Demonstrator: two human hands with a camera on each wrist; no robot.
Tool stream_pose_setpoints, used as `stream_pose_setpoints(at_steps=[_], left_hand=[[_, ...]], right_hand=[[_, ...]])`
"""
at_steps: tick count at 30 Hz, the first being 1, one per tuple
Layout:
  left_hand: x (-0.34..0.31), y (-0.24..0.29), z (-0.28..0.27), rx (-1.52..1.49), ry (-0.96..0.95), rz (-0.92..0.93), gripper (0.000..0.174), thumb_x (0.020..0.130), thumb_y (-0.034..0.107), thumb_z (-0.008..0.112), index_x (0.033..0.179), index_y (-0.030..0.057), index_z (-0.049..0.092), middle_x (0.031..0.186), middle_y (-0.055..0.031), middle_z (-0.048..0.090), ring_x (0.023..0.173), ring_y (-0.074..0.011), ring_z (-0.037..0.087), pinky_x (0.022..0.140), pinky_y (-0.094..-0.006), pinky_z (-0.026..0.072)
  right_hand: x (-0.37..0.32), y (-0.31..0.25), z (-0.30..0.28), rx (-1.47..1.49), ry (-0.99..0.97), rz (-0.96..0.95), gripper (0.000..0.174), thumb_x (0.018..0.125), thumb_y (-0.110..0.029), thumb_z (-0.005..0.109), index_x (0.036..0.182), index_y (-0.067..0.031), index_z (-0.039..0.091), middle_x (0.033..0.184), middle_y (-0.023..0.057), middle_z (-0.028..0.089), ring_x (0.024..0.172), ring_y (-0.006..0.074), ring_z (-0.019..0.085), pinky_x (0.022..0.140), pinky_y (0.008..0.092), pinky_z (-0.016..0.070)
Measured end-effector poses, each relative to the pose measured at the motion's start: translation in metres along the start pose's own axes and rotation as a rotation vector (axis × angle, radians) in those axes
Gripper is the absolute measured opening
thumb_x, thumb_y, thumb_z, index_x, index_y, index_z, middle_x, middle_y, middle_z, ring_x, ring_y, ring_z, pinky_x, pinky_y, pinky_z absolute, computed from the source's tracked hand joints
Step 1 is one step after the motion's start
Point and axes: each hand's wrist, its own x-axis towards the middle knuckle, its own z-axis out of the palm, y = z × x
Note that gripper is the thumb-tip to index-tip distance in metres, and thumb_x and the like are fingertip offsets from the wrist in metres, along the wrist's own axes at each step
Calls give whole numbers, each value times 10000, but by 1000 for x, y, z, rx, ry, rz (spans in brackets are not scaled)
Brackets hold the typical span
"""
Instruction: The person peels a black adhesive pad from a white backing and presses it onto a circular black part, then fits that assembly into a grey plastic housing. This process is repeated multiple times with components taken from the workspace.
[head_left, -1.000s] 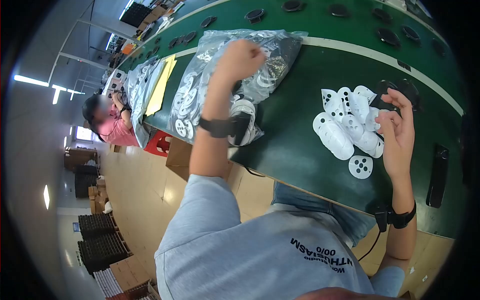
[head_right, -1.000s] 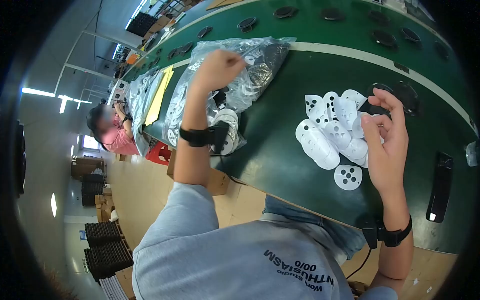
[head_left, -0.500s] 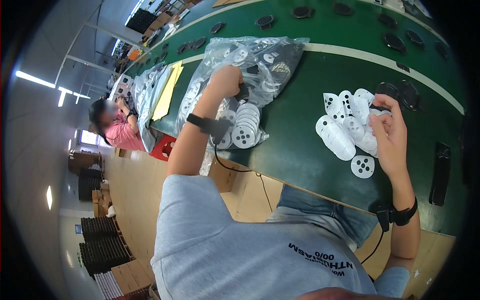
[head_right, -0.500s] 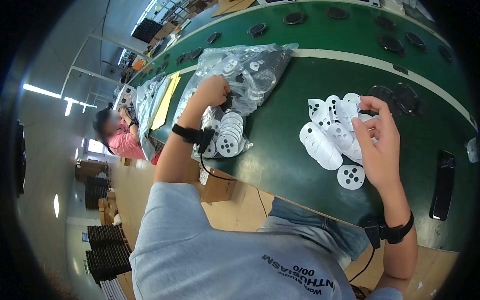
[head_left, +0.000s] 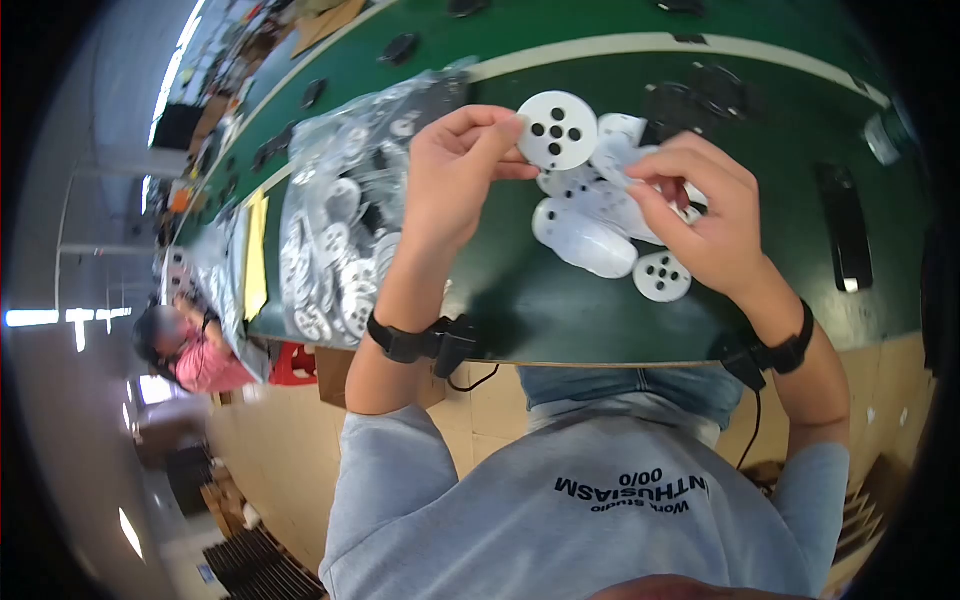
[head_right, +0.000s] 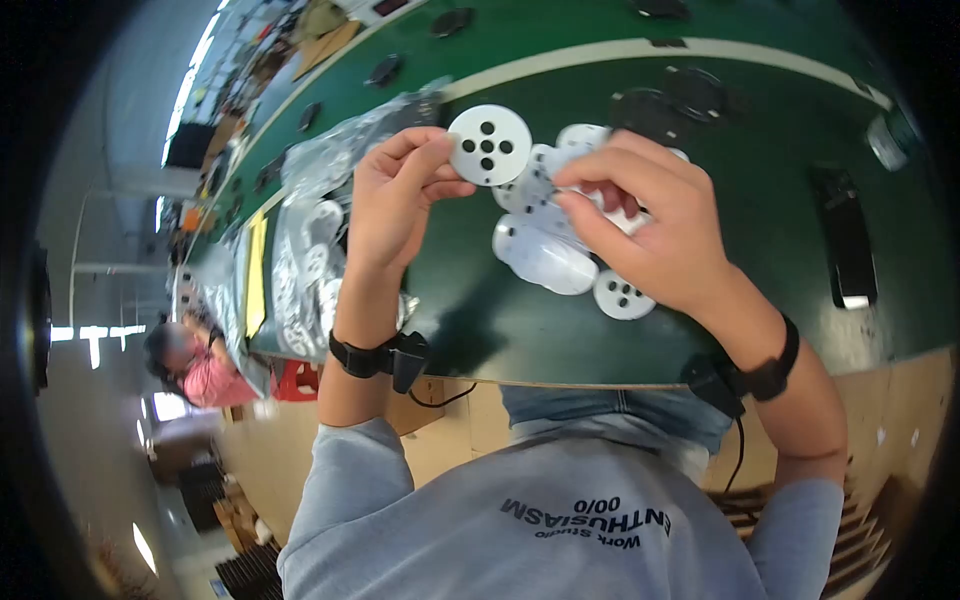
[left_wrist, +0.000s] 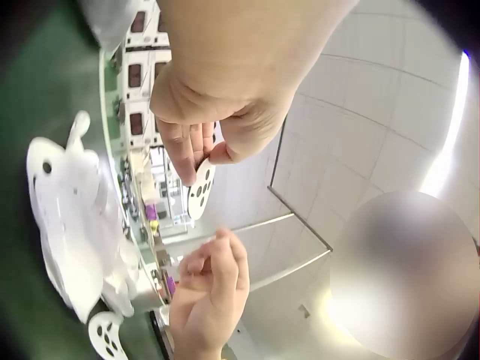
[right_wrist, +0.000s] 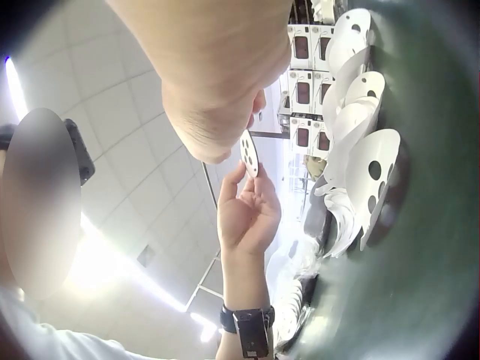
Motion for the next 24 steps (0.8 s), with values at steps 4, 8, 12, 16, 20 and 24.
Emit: stream_pose_setpoints(at_steps=[4, 8, 12, 16, 20, 24], left_hand=[[11, -36, 46, -276, -174, -9, 143, 954, 104, 637, 1031, -13, 665, 963, -116, 710, 853, -184, 700, 803, -346, 590], [10, -57, 62, -446, -243, 14, 155, 930, 72, 676, 1042, -34, 668, 1002, -123, 701, 916, -189, 683, 867, -350, 574], [5, -70, 58, -434, -251, 66, 153, 903, 35, 706, 1035, -35, 673, 1053, -120, 686, 945, -174, 656, 882, -325, 545], [3, -75, 57, -337, -231, 137, 137, 886, 2, 717, 1010, -38, 676, 1088, -113, 671, 936, -153, 634, 858, -298, 524], [2, -78, 58, -289, -227, 223, 131, 881, -10, 718, 1002, -42, 680, 1095, -114, 666, 930, -149, 628, 839, -288, 522], [1, -81, 57, -256, -226, 245, 140, 879, -15, 720, 1011, -46, 684, 1089, -119, 665, 927, -148, 629, 822, -278, 526]], right_hand=[[1, 8, -1, -124, 122, -31, 185, 769, -65, 753, 954, -63, 740, 796, 53, 653, 626, 147, 529, 565, 255, 433], [1, 13, -6, -151, 118, 81, 172, 781, -80, 754, 951, -52, 748, 820, 52, 684, 669, 143, 584, 552, 258, 441], [-1, 15, 0, -29, 131, 125, 154, 791, -69, 749, 943, -53, 764, 850, 62, 714, 672, 120, 624, 524, 238, 451], [-2, 17, 0, 15, 124, 118, 154, 791, -49, 741, 942, -49, 771, 870, 72, 732, 679, 122, 656, 543, 232, 492], [-3, 19, 0, 3, 116, 117, 162, 784, -38, 736, 942, -37, 770, 874, 85, 738, 682, 136, 674, 561, 240, 522], [-4, 22, 1, -46, 130, 82, 160, 766, -38, 742, 923, -37, 769, 816, 94, 732, 653, 154, 688, 560, 250, 531]])
